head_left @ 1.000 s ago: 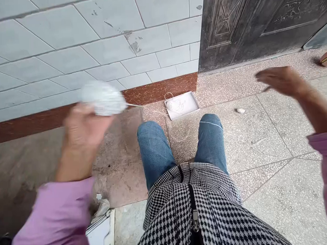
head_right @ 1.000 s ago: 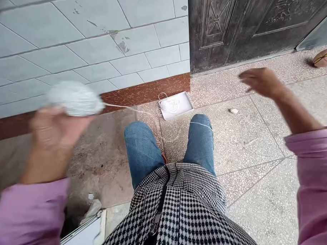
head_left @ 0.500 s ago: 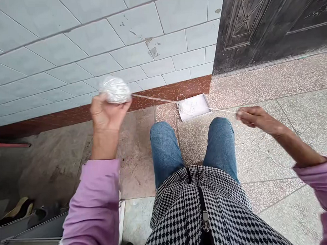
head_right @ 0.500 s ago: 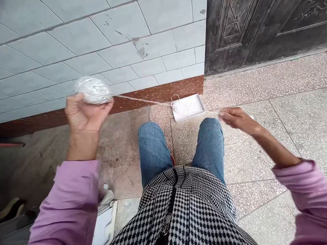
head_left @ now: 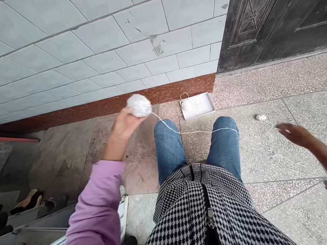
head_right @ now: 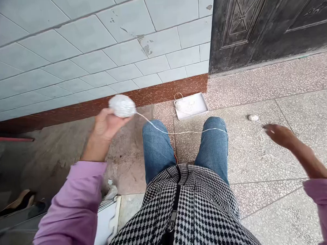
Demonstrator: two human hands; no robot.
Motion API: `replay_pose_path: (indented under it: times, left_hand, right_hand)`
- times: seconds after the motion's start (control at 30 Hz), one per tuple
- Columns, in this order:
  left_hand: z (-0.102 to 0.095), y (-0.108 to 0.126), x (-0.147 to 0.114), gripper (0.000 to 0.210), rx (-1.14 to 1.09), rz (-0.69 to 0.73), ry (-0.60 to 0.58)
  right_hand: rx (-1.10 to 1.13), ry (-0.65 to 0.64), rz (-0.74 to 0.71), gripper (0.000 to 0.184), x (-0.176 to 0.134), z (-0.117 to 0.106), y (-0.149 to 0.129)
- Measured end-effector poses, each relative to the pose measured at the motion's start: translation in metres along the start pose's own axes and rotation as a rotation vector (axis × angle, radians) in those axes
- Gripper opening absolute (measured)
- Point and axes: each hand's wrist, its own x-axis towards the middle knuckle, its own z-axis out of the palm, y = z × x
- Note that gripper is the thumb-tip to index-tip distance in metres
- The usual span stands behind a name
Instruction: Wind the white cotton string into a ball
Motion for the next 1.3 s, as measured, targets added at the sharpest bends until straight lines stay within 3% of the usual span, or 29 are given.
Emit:
replay_pose_path:
  times: [0.1,0.17,0.27,0.33,0.43,0.57,0.67,0.73,0.8,0.87,1.0,1.07,1.13,1.2,1.3]
  left_hand:
    - [0.062,-0.007,-0.024,0.067,0.019,-0.048,-0.248]
    - [0.086,-0.006,-0.037,0.075,0.017,-0.077,-0.37]
    - [0.099,-0.003,-0.049,0.079,0.024,-0.104,-0.471]
    - [0.094,-0.003,-0.049,0.078,0.034,-0.097,-0.473]
    - [0.076,-0.012,-0.038,0.075,0.073,-0.063,-0.44]
    - [0.059,-0.05,-0.025,0.079,0.276,-0.02,-0.443]
    - [0.071,-0.083,-0.038,0.075,0.556,0.013,-0.476]
    - [0.084,-0.095,-0.058,0.07,0.657,0.003,-0.633]
    - [0.093,-0.096,-0.077,0.07,0.619,-0.003,-0.799]
    - [0.093,-0.092,-0.088,0.074,0.51,-0.005,-0.843]
    - [0.072,-0.091,-0.082,0.083,0.26,0.003,-0.623]
    - [0.064,-0.098,-0.075,0.082,0.228,0.033,-0.483]
    - [0.063,-0.107,-0.073,0.078,0.329,0.087,-0.392]
    - [0.069,-0.113,-0.079,0.074,0.507,0.167,-0.374]
    - [0.077,-0.11,-0.096,0.07,0.649,0.18,-0.565]
  right_hand:
    - [0.051,-0.22,-0.052,0.046,0.023,0.072,-0.056]
    - [0.22,-0.305,-0.165,0.054,0.032,0.12,-0.11]
    - [0.496,-0.397,-0.297,0.061,0.027,0.174,-0.186]
    - [0.636,-0.549,-0.322,0.06,0.012,0.191,-0.214]
    - [0.73,-0.733,-0.242,0.052,-0.022,0.183,-0.219]
    - [0.635,-0.648,-0.236,0.045,-0.047,0.138,-0.215]
    - [0.5,-0.626,-0.367,0.041,-0.033,0.112,-0.229]
    - [0.457,-0.581,-0.401,0.041,-0.012,0.112,-0.232]
    - [0.464,-0.509,-0.357,0.046,0.006,0.124,-0.221]
    - [0.506,-0.479,-0.266,0.054,0.009,0.146,-0.198]
    - [0.545,-0.644,-0.146,0.061,-0.039,0.183,-0.163]
    - [0.489,-0.757,-0.161,0.057,-0.07,0.183,-0.168]
    - [0.43,-0.829,-0.22,0.051,-0.086,0.169,-0.185]
    - [0.412,-0.814,-0.296,0.046,-0.079,0.15,-0.205]
    - [0.439,-0.663,-0.322,0.044,-0.044,0.133,-0.216]
